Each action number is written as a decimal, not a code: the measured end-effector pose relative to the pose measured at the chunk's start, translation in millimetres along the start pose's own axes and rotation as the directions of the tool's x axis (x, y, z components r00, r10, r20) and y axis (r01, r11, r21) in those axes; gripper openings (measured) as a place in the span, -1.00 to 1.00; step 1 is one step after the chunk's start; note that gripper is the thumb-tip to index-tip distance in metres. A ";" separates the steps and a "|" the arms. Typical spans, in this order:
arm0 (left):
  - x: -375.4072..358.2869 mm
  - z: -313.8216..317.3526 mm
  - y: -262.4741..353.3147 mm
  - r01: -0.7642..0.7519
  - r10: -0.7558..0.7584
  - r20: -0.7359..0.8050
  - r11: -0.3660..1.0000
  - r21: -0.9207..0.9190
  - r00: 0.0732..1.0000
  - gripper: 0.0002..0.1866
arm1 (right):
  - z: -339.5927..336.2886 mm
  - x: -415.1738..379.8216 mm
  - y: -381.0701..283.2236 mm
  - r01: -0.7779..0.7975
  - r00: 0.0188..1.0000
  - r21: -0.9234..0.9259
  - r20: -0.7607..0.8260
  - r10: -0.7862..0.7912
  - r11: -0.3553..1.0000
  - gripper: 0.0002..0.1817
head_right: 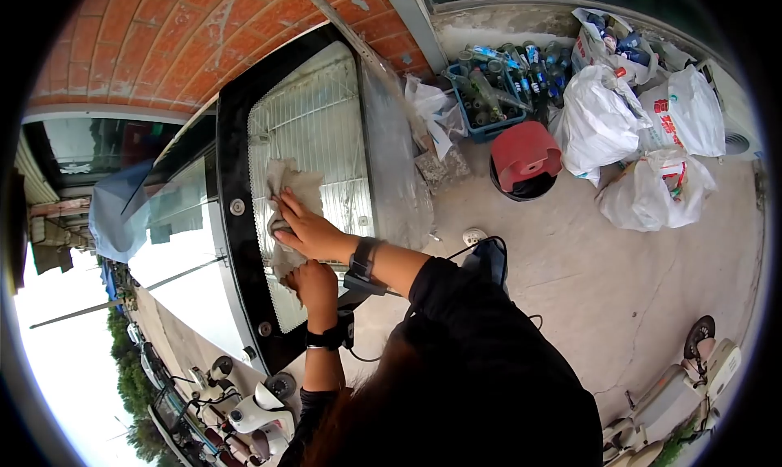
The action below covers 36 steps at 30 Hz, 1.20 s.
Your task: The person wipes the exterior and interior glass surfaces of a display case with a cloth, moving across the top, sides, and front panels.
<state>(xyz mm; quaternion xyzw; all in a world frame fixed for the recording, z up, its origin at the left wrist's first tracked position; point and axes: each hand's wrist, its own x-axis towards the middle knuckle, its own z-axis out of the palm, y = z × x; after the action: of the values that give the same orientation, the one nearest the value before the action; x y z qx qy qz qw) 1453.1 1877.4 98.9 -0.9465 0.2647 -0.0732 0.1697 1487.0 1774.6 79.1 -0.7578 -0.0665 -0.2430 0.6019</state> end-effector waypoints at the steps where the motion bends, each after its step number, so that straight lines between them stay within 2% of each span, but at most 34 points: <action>1: -1.0 7.3 3.4 0.006 0.001 0.132 0.999 -0.048 0.991 -0.89 | 4.3 -9.6 14.5 -0.153 0.988 0.079 0.046 0.150 0.985 -0.36; 2: -4.0 21.4 3.7 0.006 0.001 0.132 0.999 -0.054 0.991 -0.89 | 10.5 -19.8 31.7 -0.303 0.951 0.149 0.102 0.290 0.941 -0.35; 4: -14.1 58.9 -2.5 -0.218 0.221 0.062 0.974 -0.055 0.973 -0.89 | 34.8 -43.8 79.3 -0.378 0.925 0.366 0.192 0.328 0.850 -0.34; 5: -16.5 74.3 -4.7 -0.238 0.234 -0.048 0.961 -0.139 0.971 -0.88 | 28.3 -45.7 67.7 -0.383 0.923 0.363 0.194 0.333 0.850 -0.34; 6: -8.5 68.9 -2.0 -0.246 0.239 -0.063 0.960 -0.138 0.969 -0.88 | 33.5 -43.3 64.3 -0.308 0.951 0.308 0.102 0.290 0.900 -0.35; 8: 9.3 43.5 1.6 -0.177 0.176 -0.037 0.984 -0.033 0.984 -0.85 | 17.4 -21.0 29.6 -0.253 0.967 0.341 0.064 0.247 0.905 -0.35; 10: 34.1 15.5 4.5 -0.109 0.084 -0.247 0.990 -0.091 0.965 -0.79 | -6.9 8.8 -3.6 -0.138 0.990 0.295 0.047 0.130 0.945 -0.38; 12: 53.1 -18.9 3.6 -0.095 0.059 -0.251 0.987 -0.132 0.966 -0.81 | -20.1 36.6 -15.4 0.005 1.000 0.256 -0.010 -0.002 0.967 -0.40; 13: 57.4 -27.8 2.3 -0.041 0.033 -0.076 0.994 -0.105 0.997 -0.82 | -24.5 46.7 -14.6 -0.012 1.000 0.322 -0.010 0.016 0.947 -0.41; 14: 59.4 -23.6 4.7 -0.052 0.044 -0.078 0.993 -0.103 0.996 -0.82 | -30.6 55.9 -12.1 -0.025 0.999 0.385 -0.013 0.033 0.923 -0.42; 16: 60.8 -6.9 5.6 -0.044 0.039 -0.099 0.998 -0.051 0.994 -0.83 | -32.3 63.2 11.3 -0.027 0.998 0.374 -0.047 0.048 0.927 -0.42; 17: 59.0 0.3 9.3 -0.096 0.092 -0.087 0.995 -0.041 0.992 -0.89 | -32.0 62.3 24.5 -0.083 0.995 0.350 -0.027 0.099 0.933 -0.41; 18: 59.2 13.1 13.1 -0.089 0.090 0.012 0.995 -0.050 0.996 -0.90 | -28.2 58.5 39.1 -0.146 0.988 0.330 -0.005 0.157 0.933 -0.40; 19: 56.5 27.1 16.9 -0.137 0.139 0.028 0.989 -0.047 0.990 -0.90 | -21.1 48.2 56.3 -0.199 0.977 0.355 0.000 0.213 0.913 -0.38; 21: 51.5 57.8 25.2 -0.208 0.212 0.068 0.976 -0.058 0.975 -0.83 | 2.8 17.4 91.9 -0.333 0.933 0.375 0.003 0.359 0.865 -0.35; 22: 50.4 72.9 26.0 -0.200 0.215 0.260 0.976 -0.083 0.941 -0.76 | 13.0 -0.3 106.0 -0.391 0.897 0.478 0.007 0.442 0.787 -0.31; 23: 41.7 92.0 23.4 -0.272 0.290 0.188 0.956 -0.112 0.938 -0.76 | 37.7 -15.4 138.0 -0.467 0.829 0.686 0.119 0.546 0.559 -0.29; 24: 28.2 110.1 20.8 -0.341 0.358 0.114 0.929 -0.141 0.927 -0.76 | 23.7 -31.3 123.4 -0.458 0.751 0.843 0.197 0.630 0.282 -0.28; 25: 16.8 124.2 21.1 -0.342 0.361 0.128 0.927 -0.152 0.924 -0.76 | 41.8 -45.3 140.2 -0.487 0.689 0.847 0.223 0.689 0.214 -0.30; 26: 6.0 135.2 19.5 -0.282 0.327 0.218 0.935 -0.213 0.920 -0.75 | 62.4 -57.2 156.7 -0.506 0.625 0.851 0.251 0.739 0.139 -0.32; 27: -1.4 141.2 16.1 -0.220 0.297 0.307 0.940 -0.261 0.905 -0.74 | 65.2 -64.9 156.1 -0.497 0.629 0.856 0.244 0.738 0.141 -0.34; 28: -6.3 142.4 15.3 -0.224 0.299 0.317 0.941 -0.253 0.900 -0.74 | 70.1 -73.3 158.9 -0.487 0.636 0.861 0.235 0.735 0.145 -0.35; 29: -11.0 143.5 15.8 -0.218 0.316 0.384 0.936 -0.278 0.867 -0.70 | 76.2 -77.8 162.6 -0.524 0.581 0.833 0.198 0.790 0.177 -0.37; 30: -12.9 144.6 16.6 -0.210 0.334 0.447 0.929 -0.304 0.830 -0.66 | 72.9 -83.2 163.6 -0.567 0.586 0.803 0.236 0.775 0.184 -0.36; 31: -12.4 148.6 18.1 -0.214 0.336 0.451 0.930 -0.300 0.827 -0.66 | 79.9 -86.6 167.0 -0.509 0.527 0.855 0.216 0.822 0.101 -0.36; 32: -11.4 154.4 20.2 -0.199 0.344 0.519 0.928 -0.315 0.782 -0.63 | 86.0 -89.6 171.9 -0.441 0.462 0.897 0.204 0.863 0.023 -0.36; 33: -7.7 155.4 24.5 -0.181 0.351 0.585 0.926 -0.330 0.731 -0.59 | 86.2 -92.1 179.3 -0.449 0.449 0.892 0.272 0.851 -0.048 -0.32; 34: -4.4 156.5 28.2 -0.181 0.353 0.589 0.926 -0.332 0.727 -0.59 | 88.3 -91.8 186.9 -0.449 0.443 0.892 0.273 0.854 -0.052 -0.32; 36: 0.2 157.7 35.2 -0.226 0.415 0.336 0.848 -0.480 0.845 -0.59 | 92.9 -88.2 204.6 -0.662 0.359 0.741 0.188 0.914 0.108 -0.30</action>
<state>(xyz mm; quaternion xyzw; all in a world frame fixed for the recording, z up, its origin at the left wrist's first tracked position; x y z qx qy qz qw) 1472.4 1893.6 -60.7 -0.8932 0.3885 0.2251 0.0243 1517.3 1824.7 -155.1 -0.3130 0.3653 0.0535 0.8751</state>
